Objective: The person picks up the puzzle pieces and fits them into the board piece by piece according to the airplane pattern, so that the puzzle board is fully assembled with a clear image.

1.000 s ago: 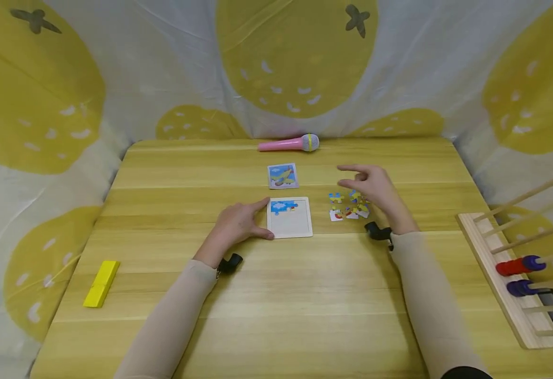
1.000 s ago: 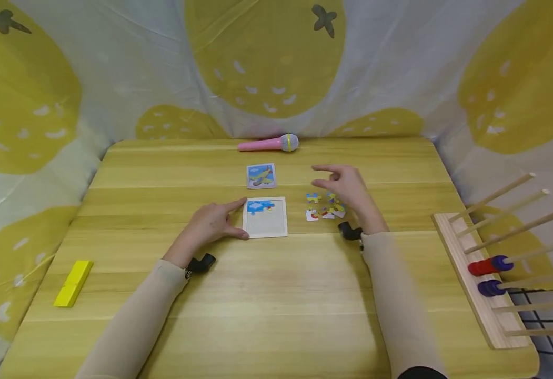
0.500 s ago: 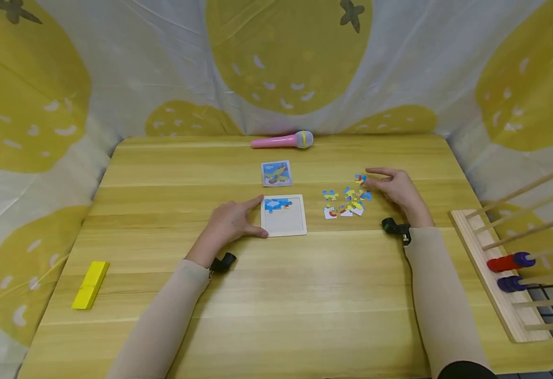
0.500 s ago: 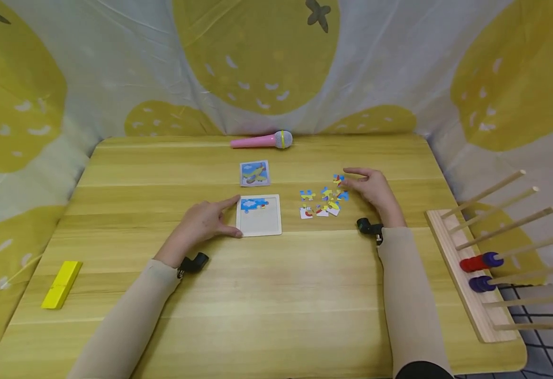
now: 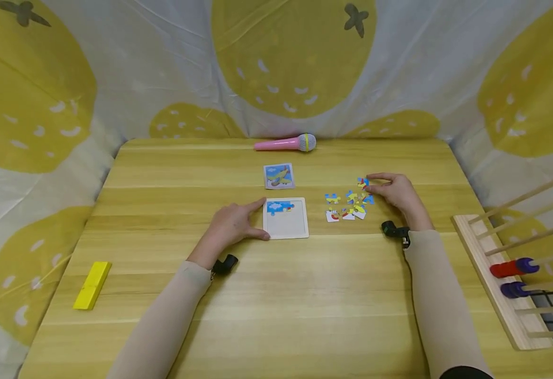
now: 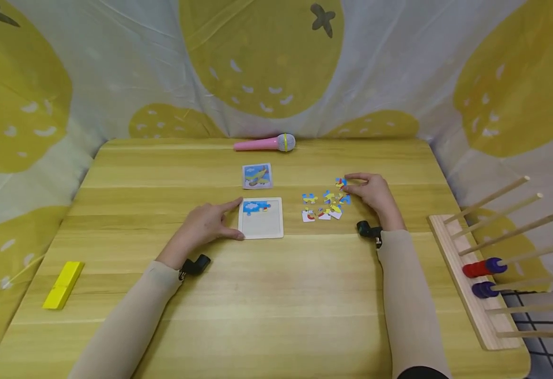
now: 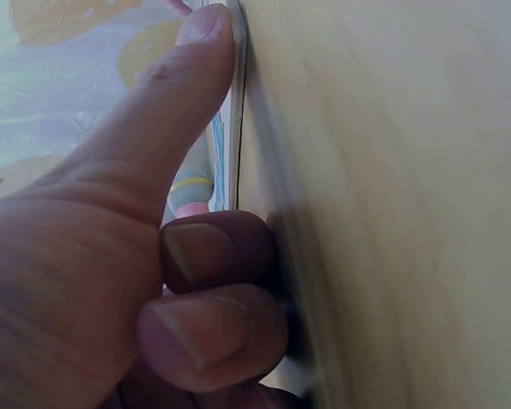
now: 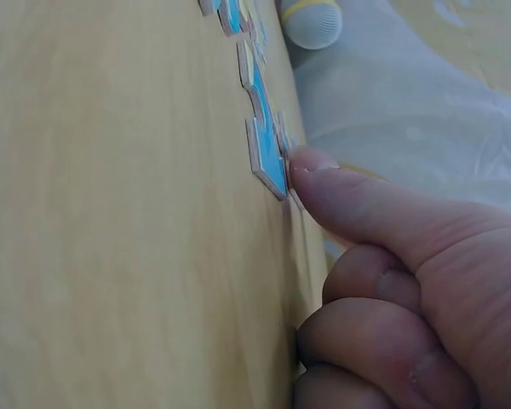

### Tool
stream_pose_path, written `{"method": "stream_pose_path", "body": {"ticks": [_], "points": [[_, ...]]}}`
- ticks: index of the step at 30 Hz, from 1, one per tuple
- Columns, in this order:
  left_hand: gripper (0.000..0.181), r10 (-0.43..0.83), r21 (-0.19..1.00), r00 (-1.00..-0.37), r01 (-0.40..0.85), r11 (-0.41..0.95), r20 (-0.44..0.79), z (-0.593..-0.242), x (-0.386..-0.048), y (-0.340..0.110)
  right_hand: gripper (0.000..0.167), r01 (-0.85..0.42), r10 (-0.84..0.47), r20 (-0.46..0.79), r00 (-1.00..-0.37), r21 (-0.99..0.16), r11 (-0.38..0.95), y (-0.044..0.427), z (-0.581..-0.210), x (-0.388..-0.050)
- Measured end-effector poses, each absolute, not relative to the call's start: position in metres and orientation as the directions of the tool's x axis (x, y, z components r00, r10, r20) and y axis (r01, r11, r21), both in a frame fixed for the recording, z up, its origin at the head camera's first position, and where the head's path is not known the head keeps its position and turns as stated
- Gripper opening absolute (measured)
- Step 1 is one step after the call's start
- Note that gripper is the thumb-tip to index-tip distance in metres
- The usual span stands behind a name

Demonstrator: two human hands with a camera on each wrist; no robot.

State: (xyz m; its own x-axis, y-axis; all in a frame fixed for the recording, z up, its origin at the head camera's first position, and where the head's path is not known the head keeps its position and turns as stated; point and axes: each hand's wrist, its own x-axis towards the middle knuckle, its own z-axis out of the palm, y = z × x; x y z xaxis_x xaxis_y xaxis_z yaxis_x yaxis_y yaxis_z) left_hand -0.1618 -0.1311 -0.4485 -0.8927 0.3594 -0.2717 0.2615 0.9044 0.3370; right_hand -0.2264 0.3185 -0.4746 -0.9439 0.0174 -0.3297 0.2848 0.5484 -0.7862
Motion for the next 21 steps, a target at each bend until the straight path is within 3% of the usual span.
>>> {"method": "stream_pose_path", "body": {"ticks": [15,21], "points": [[0.108,0.354,0.329,-0.897,0.261,0.908,-0.266,-0.4488,-0.1643,-0.1299,0.056,0.276,0.026,-0.333,-0.942,-0.731,0.625,0.3182,-0.4674,-0.2260],[0.109,0.352,0.332,-0.894,0.255,0.908,-0.276,-0.4497,-0.1634,-0.1306,0.049,0.166,-0.005,-0.230,-0.973,-0.719,0.675,0.3141,-0.4712,-0.2245]]}}
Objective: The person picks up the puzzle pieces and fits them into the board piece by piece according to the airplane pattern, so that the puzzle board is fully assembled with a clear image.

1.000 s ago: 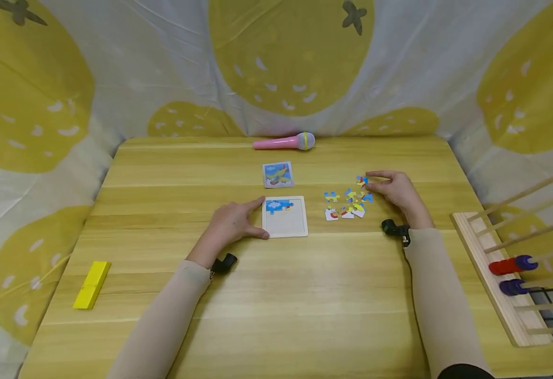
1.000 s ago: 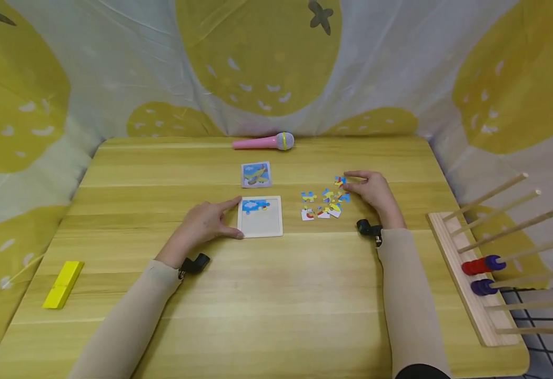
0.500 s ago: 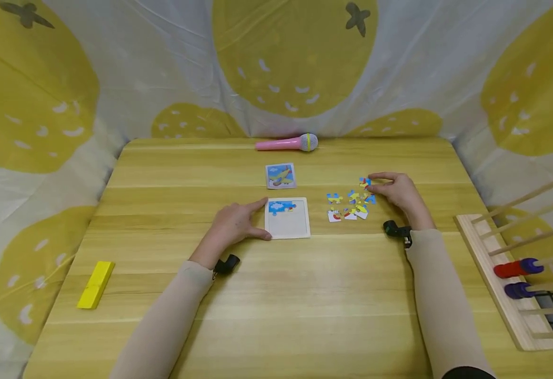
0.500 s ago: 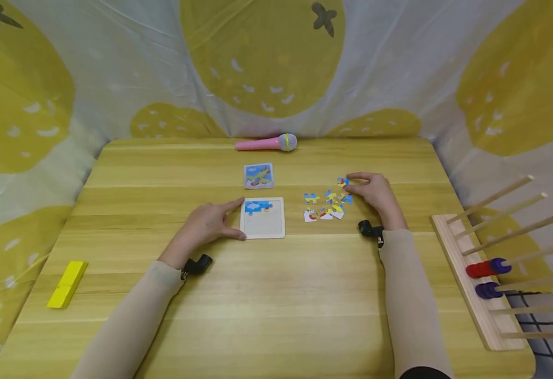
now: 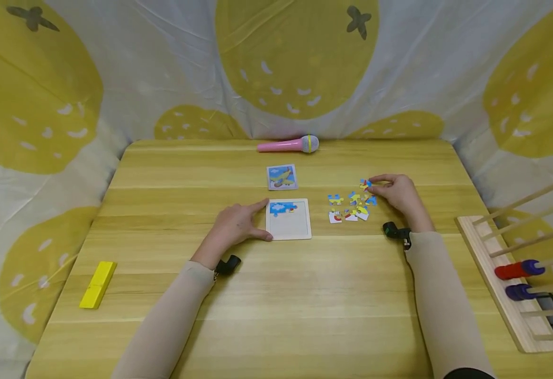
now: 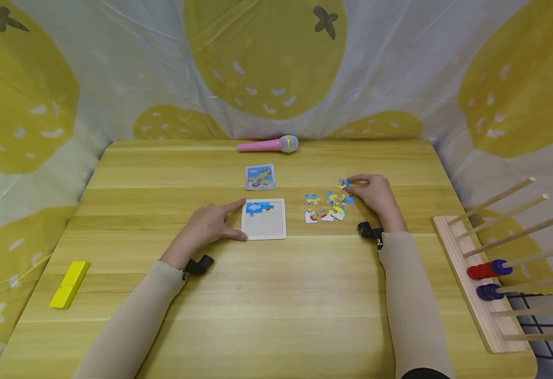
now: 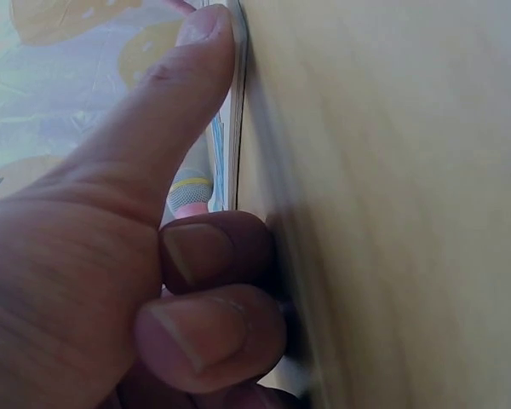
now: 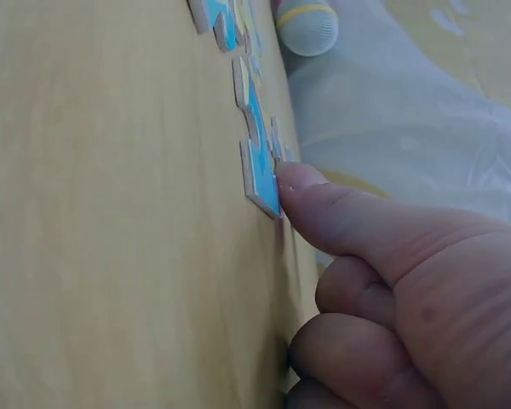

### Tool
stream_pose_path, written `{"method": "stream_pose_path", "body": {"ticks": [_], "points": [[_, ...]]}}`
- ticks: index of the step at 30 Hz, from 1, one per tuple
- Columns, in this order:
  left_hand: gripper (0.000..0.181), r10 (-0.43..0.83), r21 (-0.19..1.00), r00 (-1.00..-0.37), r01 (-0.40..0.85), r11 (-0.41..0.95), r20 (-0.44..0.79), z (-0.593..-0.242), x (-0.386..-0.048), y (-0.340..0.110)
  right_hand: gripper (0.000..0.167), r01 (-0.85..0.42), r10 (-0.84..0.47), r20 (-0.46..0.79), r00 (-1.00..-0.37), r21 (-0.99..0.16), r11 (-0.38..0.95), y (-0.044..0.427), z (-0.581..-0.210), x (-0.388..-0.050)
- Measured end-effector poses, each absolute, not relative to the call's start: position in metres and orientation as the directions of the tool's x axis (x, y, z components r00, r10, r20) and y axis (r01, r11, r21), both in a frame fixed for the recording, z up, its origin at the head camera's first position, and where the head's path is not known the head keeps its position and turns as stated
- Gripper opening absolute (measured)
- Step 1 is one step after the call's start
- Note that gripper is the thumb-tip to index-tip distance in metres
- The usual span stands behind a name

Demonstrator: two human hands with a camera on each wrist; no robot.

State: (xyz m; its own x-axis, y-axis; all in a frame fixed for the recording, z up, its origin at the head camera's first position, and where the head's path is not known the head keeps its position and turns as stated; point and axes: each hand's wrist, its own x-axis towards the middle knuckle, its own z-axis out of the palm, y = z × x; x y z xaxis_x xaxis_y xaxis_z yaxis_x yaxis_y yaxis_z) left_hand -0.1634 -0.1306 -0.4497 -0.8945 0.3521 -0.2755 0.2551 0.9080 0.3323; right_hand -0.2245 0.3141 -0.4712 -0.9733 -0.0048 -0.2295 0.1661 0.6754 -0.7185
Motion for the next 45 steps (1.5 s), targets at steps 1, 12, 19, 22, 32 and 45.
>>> {"method": "stream_pose_path", "body": {"ticks": [1,12,19,22,32,45], "points": [[0.109,0.351,0.334,-0.895,0.253,0.908,-0.277,-0.450,-0.163,-0.131,0.048,0.132,-0.016,-0.198,-0.980,-0.710,0.691,0.313,-0.472,-0.224],[0.108,0.352,0.336,-0.894,0.253,0.907,-0.278,-0.450,-0.162,-0.131,0.046,0.030,-0.046,-0.088,-0.995,-0.706,0.708,0.312,-0.475,-0.221],[0.108,0.355,0.346,-0.896,0.254,0.903,-0.266,-0.449,-0.162,-0.132,0.045,-0.014,-0.105,-0.072,-0.992,-0.756,0.654,0.285,-0.457,-0.216],[0.108,0.355,0.347,-0.899,0.257,0.902,-0.257,-0.449,-0.162,-0.132,0.041,-0.051,-0.169,-0.075,-0.983,-0.768,0.638,0.261,-0.450,-0.211],[0.107,0.357,0.315,-0.898,0.271,0.910,-0.257,-0.448,-0.161,-0.123,0.031,-0.193,-0.373,-0.104,-0.922,-0.710,0.677,0.181,-0.454,-0.195],[0.108,0.363,0.396,-0.874,0.223,0.891,-0.324,-0.448,-0.163,-0.118,0.032,-0.277,-0.415,-0.092,-0.905,-0.612,0.741,0.164,-0.459,-0.193]]}}
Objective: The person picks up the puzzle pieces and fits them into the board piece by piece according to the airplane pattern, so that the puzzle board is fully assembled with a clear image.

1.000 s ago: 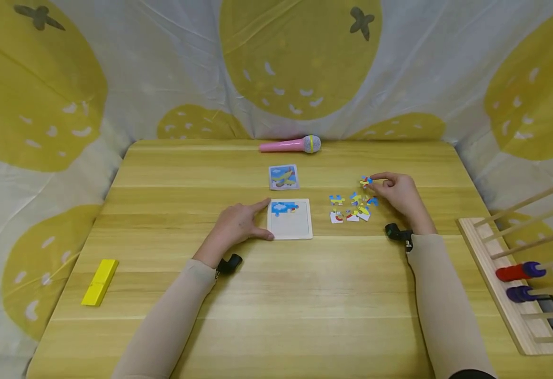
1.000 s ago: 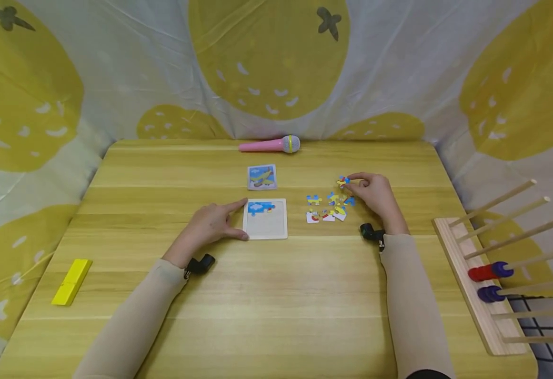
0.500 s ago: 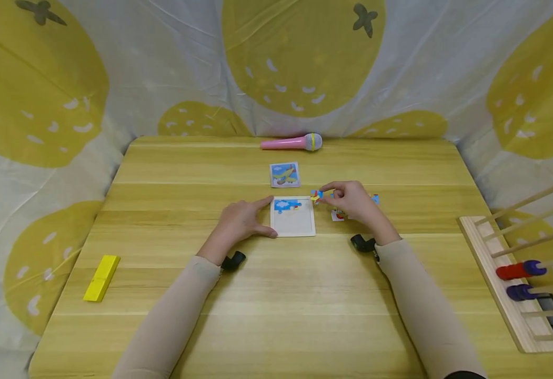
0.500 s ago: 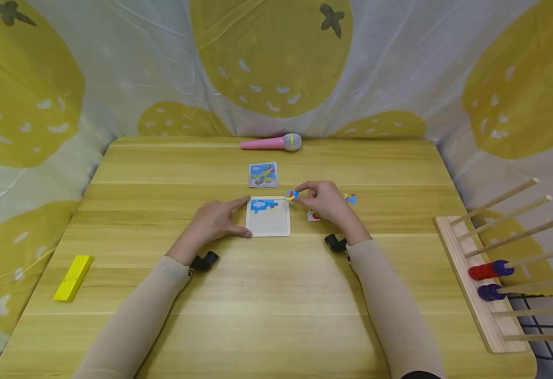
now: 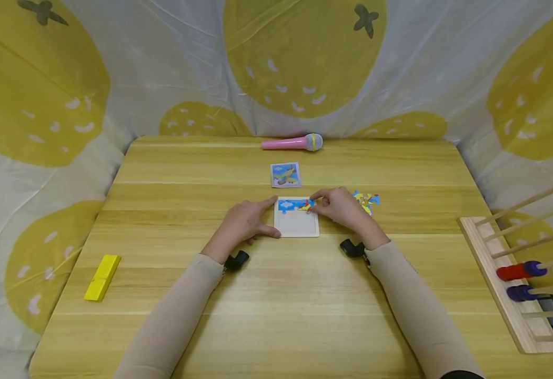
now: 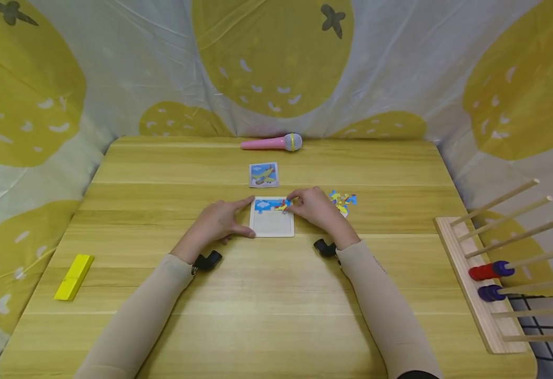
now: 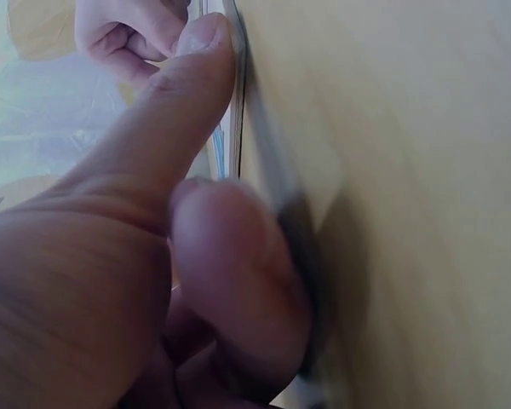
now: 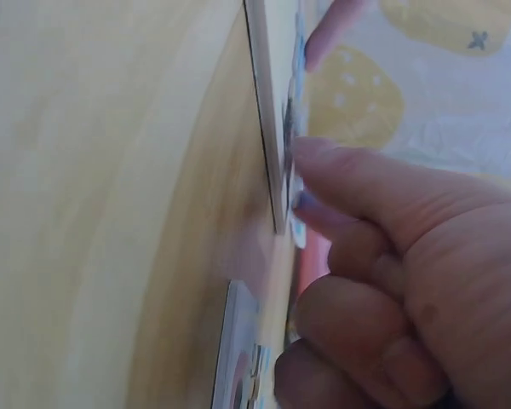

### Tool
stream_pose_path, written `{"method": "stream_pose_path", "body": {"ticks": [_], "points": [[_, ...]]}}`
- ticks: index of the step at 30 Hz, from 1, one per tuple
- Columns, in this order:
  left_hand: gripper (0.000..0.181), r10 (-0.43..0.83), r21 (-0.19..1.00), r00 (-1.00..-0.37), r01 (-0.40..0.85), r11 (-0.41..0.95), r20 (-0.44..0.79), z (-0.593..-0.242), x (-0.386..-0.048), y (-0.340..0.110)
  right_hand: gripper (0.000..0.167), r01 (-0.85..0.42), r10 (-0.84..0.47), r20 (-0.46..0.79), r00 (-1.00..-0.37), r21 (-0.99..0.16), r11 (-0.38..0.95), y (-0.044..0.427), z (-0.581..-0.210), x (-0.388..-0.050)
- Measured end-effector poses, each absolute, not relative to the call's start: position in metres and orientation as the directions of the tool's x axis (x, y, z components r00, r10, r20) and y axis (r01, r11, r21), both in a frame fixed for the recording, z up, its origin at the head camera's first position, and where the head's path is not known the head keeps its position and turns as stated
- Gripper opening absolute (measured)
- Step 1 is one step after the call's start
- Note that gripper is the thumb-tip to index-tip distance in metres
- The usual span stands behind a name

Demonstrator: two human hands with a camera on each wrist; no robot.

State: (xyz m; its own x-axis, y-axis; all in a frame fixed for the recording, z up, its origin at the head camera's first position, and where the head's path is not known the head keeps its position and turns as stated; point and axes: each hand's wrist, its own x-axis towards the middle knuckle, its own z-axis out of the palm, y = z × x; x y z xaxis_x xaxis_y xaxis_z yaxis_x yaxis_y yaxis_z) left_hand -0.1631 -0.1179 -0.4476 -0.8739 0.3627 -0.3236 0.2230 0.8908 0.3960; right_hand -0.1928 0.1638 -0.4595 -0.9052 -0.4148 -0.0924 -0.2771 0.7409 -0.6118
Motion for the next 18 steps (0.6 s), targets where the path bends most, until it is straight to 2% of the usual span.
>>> {"method": "stream_pose_path", "body": {"ticks": [7,18], "points": [[0.109,0.368,0.384,-0.876,0.238,0.892,-0.312,-0.4479,-0.1623,-0.1181,0.032,-0.318,-0.430,-0.072,-0.900,-0.566,0.761,0.1629,-0.4615,-0.1923],[0.109,0.356,0.385,-0.875,0.220,0.896,-0.328,-0.4481,-0.1627,-0.1180,0.036,-0.322,-0.444,-0.092,-0.891,-0.559,0.764,0.1586,-0.4598,-0.1895]]}}
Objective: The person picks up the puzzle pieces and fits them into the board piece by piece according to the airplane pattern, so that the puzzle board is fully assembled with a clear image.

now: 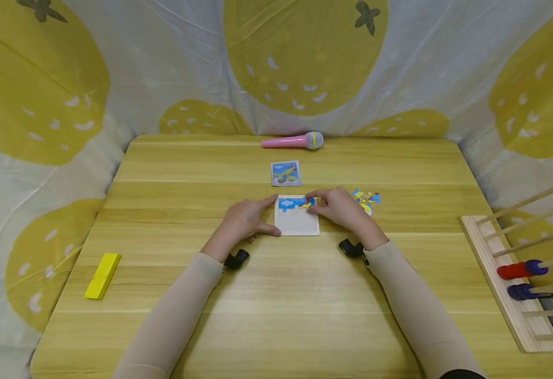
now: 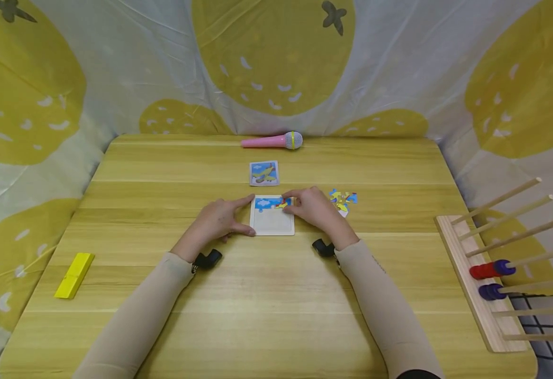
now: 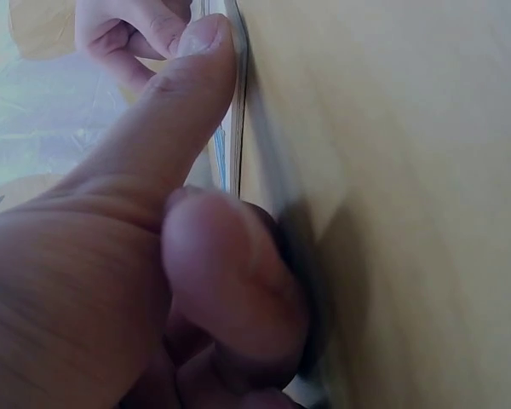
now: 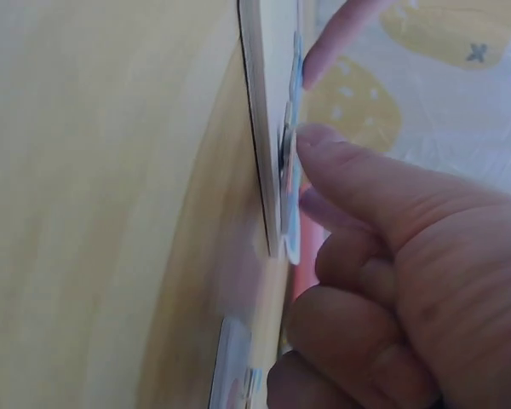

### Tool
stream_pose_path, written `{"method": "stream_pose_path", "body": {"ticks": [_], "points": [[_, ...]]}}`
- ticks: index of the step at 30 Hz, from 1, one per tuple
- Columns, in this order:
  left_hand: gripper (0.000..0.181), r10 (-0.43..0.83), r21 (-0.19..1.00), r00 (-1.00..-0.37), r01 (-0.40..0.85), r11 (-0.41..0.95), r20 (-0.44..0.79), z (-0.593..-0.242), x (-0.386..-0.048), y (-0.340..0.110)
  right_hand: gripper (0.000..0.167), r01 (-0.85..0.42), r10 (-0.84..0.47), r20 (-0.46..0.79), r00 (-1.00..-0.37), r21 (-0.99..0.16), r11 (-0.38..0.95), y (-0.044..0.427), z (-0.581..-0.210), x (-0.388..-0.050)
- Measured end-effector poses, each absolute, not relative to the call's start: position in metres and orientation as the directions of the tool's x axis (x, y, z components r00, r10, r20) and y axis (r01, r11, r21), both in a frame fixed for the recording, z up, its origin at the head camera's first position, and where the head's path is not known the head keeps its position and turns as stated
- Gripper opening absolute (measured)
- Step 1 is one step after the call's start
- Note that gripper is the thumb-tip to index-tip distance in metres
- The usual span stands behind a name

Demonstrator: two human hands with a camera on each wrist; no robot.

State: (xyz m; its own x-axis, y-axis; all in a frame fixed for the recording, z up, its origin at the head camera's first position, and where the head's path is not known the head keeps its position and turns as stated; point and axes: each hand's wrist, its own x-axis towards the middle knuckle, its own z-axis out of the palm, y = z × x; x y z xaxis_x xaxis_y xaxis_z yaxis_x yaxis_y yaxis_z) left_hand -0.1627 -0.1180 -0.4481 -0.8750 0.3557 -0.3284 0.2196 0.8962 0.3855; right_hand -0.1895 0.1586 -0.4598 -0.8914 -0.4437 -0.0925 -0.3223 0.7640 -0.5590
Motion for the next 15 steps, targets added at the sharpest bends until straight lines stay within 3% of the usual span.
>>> {"method": "stream_pose_path", "body": {"ticks": [15], "points": [[0.108,0.358,0.383,-0.874,0.224,0.896,-0.328,-0.4479,-0.1622,-0.1186,0.032,-0.391,-0.473,-0.077,-0.878,-0.455,0.800,0.1509,-0.4581,-0.1846]]}}
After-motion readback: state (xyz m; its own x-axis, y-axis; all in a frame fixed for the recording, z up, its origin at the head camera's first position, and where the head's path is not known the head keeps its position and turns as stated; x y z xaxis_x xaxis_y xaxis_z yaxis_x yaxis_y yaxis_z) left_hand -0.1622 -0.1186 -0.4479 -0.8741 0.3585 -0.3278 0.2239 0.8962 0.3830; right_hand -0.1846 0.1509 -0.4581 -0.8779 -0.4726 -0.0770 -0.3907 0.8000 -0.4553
